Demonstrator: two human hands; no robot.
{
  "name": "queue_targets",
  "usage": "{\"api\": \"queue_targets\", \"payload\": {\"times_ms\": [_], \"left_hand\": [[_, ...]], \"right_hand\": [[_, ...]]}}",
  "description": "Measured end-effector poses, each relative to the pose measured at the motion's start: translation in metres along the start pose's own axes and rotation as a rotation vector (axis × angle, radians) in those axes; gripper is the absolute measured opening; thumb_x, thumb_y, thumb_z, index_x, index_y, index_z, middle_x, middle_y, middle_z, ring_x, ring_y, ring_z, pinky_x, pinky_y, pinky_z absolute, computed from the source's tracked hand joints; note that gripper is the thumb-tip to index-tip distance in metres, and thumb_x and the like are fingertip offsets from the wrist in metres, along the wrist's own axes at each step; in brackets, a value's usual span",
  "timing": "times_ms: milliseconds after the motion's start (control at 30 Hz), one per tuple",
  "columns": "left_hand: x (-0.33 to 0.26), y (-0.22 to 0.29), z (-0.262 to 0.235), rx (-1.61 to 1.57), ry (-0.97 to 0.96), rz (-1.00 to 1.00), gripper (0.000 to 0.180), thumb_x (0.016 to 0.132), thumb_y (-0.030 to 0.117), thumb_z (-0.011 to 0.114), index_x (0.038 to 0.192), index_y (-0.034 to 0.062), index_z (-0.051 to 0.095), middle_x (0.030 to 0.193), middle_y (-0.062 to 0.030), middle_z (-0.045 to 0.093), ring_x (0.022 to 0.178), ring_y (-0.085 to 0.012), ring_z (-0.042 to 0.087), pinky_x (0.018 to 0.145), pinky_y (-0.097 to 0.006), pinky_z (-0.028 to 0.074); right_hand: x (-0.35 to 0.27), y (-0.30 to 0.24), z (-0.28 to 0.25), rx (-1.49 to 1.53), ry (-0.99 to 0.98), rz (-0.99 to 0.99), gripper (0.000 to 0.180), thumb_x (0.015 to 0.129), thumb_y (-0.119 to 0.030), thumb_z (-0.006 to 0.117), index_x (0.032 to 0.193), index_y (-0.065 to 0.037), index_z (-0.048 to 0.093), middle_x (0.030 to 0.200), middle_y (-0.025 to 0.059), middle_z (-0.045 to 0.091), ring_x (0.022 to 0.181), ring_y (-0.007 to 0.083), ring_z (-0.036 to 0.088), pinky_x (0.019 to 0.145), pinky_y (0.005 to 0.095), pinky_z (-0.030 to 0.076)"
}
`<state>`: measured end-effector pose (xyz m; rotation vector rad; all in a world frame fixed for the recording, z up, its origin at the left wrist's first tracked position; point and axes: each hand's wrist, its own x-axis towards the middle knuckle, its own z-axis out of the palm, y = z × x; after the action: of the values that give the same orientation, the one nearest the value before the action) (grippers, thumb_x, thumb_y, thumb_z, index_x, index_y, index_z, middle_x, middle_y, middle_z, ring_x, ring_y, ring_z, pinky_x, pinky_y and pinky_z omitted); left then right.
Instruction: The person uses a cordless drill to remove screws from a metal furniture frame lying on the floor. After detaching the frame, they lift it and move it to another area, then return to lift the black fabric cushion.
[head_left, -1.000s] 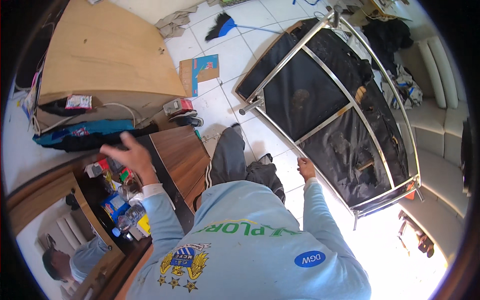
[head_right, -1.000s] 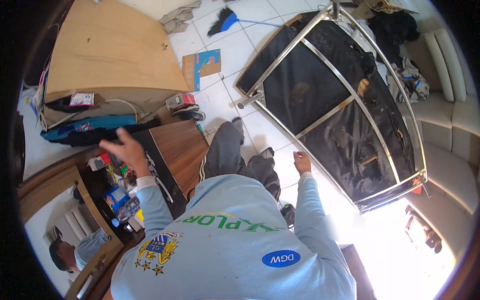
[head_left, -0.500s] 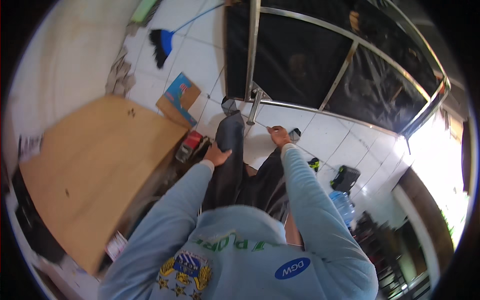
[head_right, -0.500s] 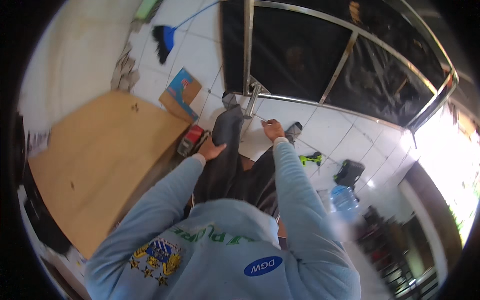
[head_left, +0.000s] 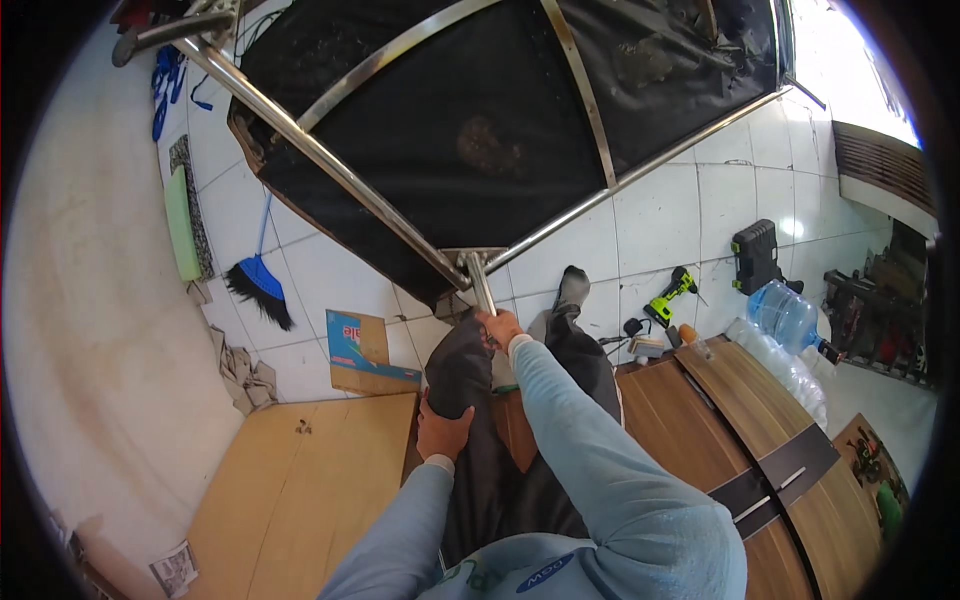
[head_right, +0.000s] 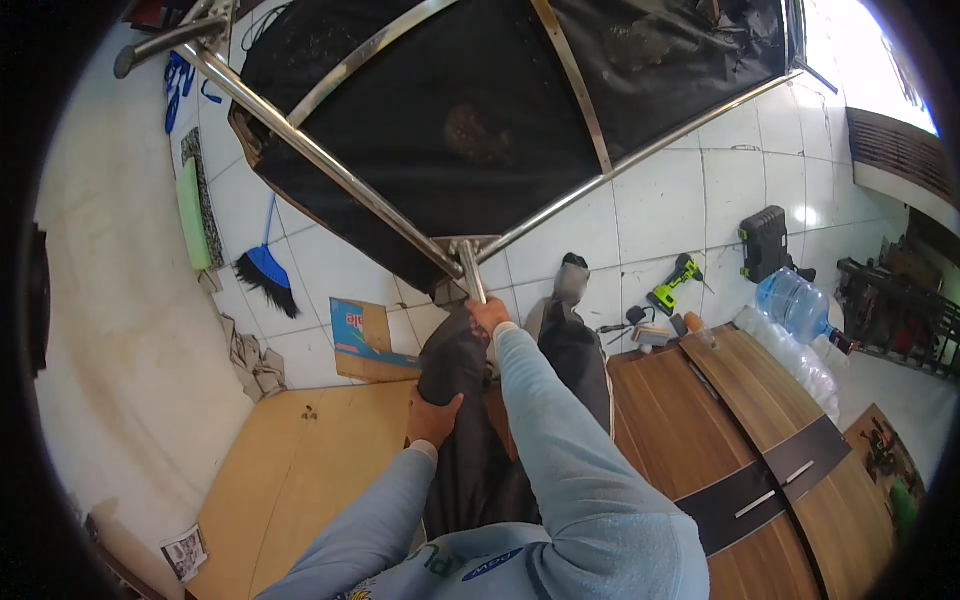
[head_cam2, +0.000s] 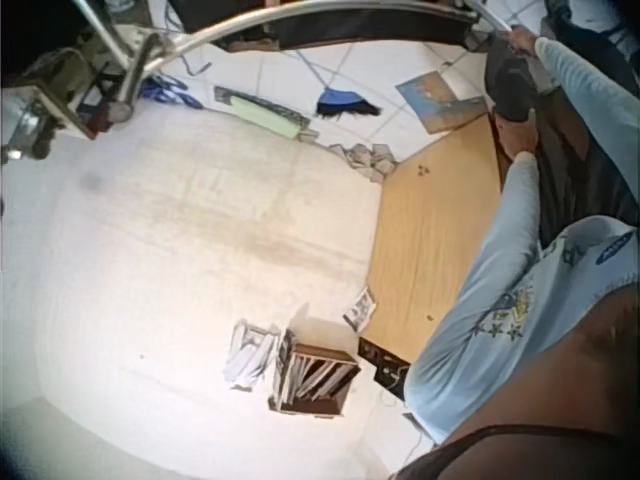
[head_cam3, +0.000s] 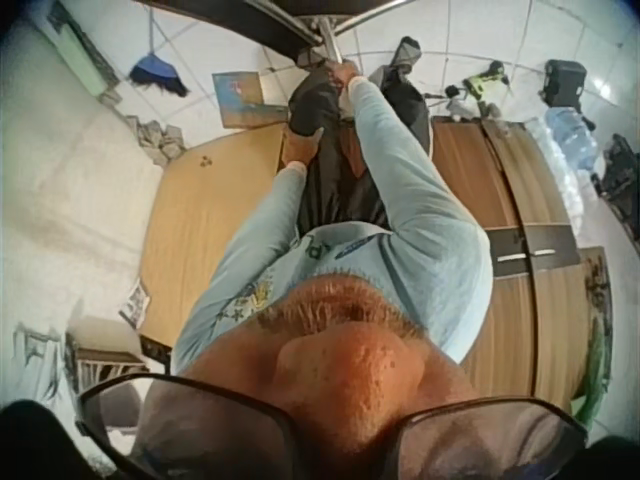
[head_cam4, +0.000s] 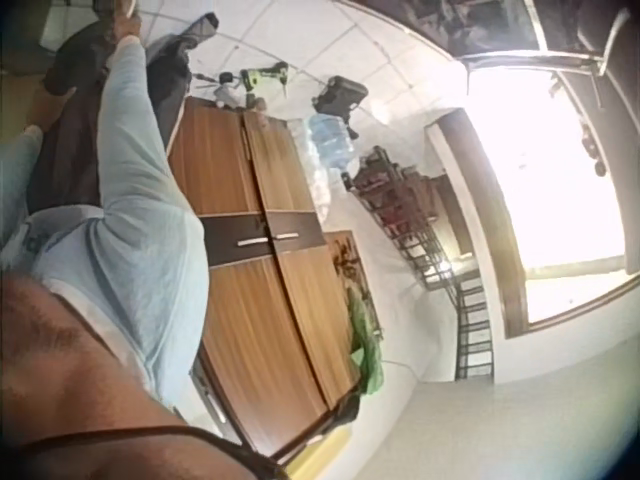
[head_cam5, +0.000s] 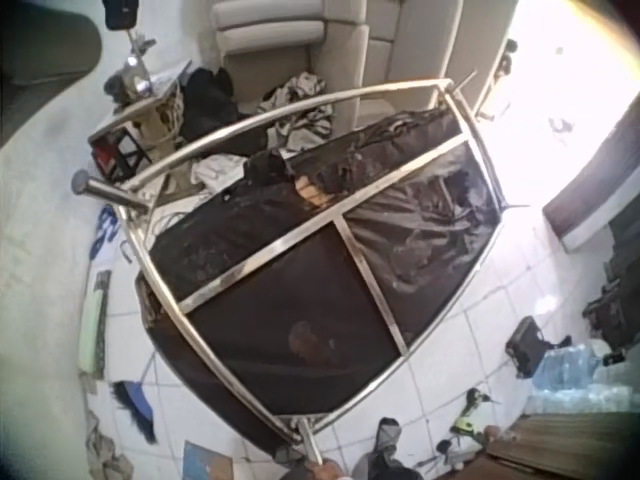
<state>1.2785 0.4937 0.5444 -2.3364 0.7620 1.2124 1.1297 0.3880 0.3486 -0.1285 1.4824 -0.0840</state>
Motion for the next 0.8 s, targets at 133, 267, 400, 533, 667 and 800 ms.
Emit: {"api": "queue_targets", "payload": {"times_ms": [133,267,400,533,667,800], "left_hand": [[-0.005,0.025,-0.013,0.066,-0.033,-0.065,0.102,0.073,0.054,0.082,0.151,0.0089,0.034,0.142,-0.0215,0.053,0.127,-0.0376,0.057,0.105,-0.048,0.049],[-0.007,0.022,0.002,0.071,0.002,-0.048,0.103,0.072,0.054,0.082,0.151,0.0081,0.034,0.143,-0.0215,0.053,0.128,-0.0363,0.057,0.106,-0.047,0.048],[-0.010,0.025,0.003,0.094,0.027,-0.026,0.105,0.071,0.056,0.083,0.150,0.0053,0.034,0.141,-0.0219,0.055,0.129,-0.0355,0.057,0.107,-0.045,0.047],[-0.008,0.024,0.002,0.111,0.014,-0.021,0.108,0.070,0.057,0.083,0.149,0.0026,0.034,0.140,-0.0235,0.055,0.129,-0.0364,0.056,0.107,-0.045,0.047],[0.000,0.015,-0.003,0.078,-0.044,0.020,0.109,0.072,0.058,0.082,0.148,-0.0023,0.034,0.142,-0.0271,0.053,0.133,-0.0390,0.052,0.109,-0.046,0.045],[0.056,-0.017,0.013,-0.318,0.047,0.161,0.102,0.082,0.054,0.077,0.148,-0.0097,0.032,0.147,-0.0320,0.045,0.140,-0.0429,0.043,0.115,-0.045,0.037]], "right_hand": [[-0.026,-0.002,0.000,-0.189,0.098,-0.049,0.039,0.087,-0.015,0.075,0.113,0.008,0.058,0.075,0.0121,0.064,0.058,0.0192,0.061,0.042,0.0338,0.046],[-0.080,0.001,0.002,-0.102,0.081,-0.032,0.035,0.086,-0.013,0.074,0.108,0.009,0.058,0.072,0.0117,0.063,0.055,0.0184,0.060,0.039,0.0330,0.043],[-0.131,-0.008,0.005,-0.059,0.077,-0.043,0.034,0.085,-0.013,0.074,0.106,0.009,0.059,0.070,0.0112,0.063,0.052,0.0182,0.059,0.037,0.0321,0.041],[-0.135,-0.005,0.009,-0.049,0.088,-0.073,0.032,0.085,-0.013,0.074,0.104,0.009,0.060,0.068,0.0109,0.063,0.050,0.0181,0.059,0.037,0.0318,0.040],[-0.160,-0.012,0.012,-0.130,0.159,-0.042,0.028,0.085,-0.015,0.073,0.098,0.008,0.062,0.066,0.0113,0.063,0.050,0.0179,0.059,0.036,0.0327,0.039],[-0.194,-0.013,0.017,-0.034,0.120,0.035,0.023,0.085,-0.017,0.074,0.083,0.003,0.065,0.067,0.0093,0.063,0.053,0.0173,0.061,0.036,0.0314,0.036]]}}
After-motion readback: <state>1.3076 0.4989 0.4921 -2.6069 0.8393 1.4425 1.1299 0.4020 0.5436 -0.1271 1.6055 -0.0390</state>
